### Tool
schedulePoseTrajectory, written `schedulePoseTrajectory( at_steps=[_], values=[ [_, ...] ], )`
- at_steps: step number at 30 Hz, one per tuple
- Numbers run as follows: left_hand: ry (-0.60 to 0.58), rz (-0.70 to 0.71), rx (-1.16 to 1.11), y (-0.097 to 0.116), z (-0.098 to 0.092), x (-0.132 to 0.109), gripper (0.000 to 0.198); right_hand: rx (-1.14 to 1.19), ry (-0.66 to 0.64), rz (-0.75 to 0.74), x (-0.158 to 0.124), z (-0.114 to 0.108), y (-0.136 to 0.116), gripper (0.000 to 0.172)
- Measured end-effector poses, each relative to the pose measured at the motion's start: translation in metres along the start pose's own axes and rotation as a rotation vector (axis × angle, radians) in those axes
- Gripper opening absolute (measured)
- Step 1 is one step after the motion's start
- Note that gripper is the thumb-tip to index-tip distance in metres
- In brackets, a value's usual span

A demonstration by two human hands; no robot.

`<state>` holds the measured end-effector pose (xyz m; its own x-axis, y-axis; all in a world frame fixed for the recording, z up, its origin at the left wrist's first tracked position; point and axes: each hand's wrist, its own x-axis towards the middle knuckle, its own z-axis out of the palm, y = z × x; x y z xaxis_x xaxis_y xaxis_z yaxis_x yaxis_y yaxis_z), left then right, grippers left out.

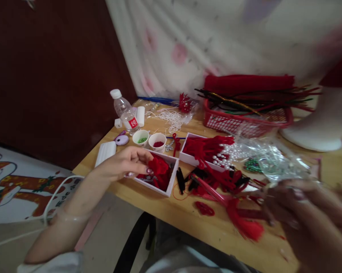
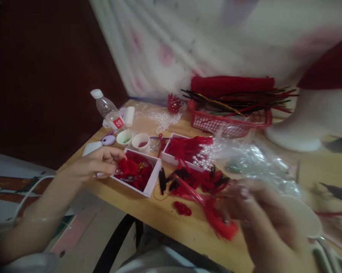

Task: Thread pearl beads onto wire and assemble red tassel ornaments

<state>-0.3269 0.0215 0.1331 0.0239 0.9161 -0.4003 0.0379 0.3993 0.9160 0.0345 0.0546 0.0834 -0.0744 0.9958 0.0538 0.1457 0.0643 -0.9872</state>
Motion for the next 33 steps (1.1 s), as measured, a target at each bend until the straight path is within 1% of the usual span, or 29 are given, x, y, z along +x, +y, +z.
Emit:
schedulePoseTrajectory(
  at_steps=[1,3,4,6,7,10,13,15,17,20,25,29,31,33],
  values=[
    [-0.022,0.020,-0.065,0.001,0.012,-0.001,0.030,0.030,-0.014,0.002,0.002,0.009,-0.006,0.016],
    [-0.089,0.033,-0.156,0.002,0.039,-0.001,0.029,0.158,-0.109,-0.012,0.003,0.023,-0.017,0.016],
    [-0.128,0.026,-0.182,0.002,0.053,0.001,0.028,0.179,-0.183,-0.012,0.001,0.027,-0.021,0.019],
    [-0.183,0.017,-0.206,0.001,0.080,0.005,0.028,0.231,-0.254,-0.008,-0.003,0.032,-0.026,0.023],
    [-0.193,0.019,-0.211,-0.001,0.092,0.008,0.028,0.258,-0.282,-0.004,-0.006,0.032,-0.026,0.025],
    [-0.196,0.028,-0.226,-0.006,0.125,0.017,0.028,0.325,-0.301,0.012,-0.012,0.026,-0.022,0.025],
    [-0.169,0.048,-0.211,-0.011,0.149,0.021,0.029,0.365,-0.280,0.024,-0.013,0.015,-0.012,0.027],
    [-0.120,0.128,-0.177,-0.013,0.161,0.020,0.032,0.377,-0.243,0.029,-0.012,0.007,-0.006,0.029],
    [-0.100,0.209,-0.126,-0.013,0.171,0.019,0.036,0.370,-0.215,0.041,-0.010,0.000,-0.001,0.029],
    [-0.126,0.273,-0.030,-0.014,0.182,0.017,0.037,0.357,-0.199,0.047,-0.008,-0.007,0.004,0.029],
    [-0.102,0.387,0.097,-0.026,0.189,0.019,0.051,0.346,-0.185,0.051,-0.006,-0.011,0.007,0.029],
    [-0.055,0.533,0.303,-0.032,0.190,0.020,0.044,0.332,-0.174,0.070,-0.006,-0.013,0.009,0.031],
    [-0.046,0.529,0.340,-0.033,0.191,0.020,0.037,0.333,-0.179,0.082,-0.007,-0.013,0.009,0.031],
    [-0.022,0.490,0.288,-0.033,0.190,0.020,0.026,0.328,-0.187,0.096,-0.007,-0.012,0.009,0.032]
  ],
)
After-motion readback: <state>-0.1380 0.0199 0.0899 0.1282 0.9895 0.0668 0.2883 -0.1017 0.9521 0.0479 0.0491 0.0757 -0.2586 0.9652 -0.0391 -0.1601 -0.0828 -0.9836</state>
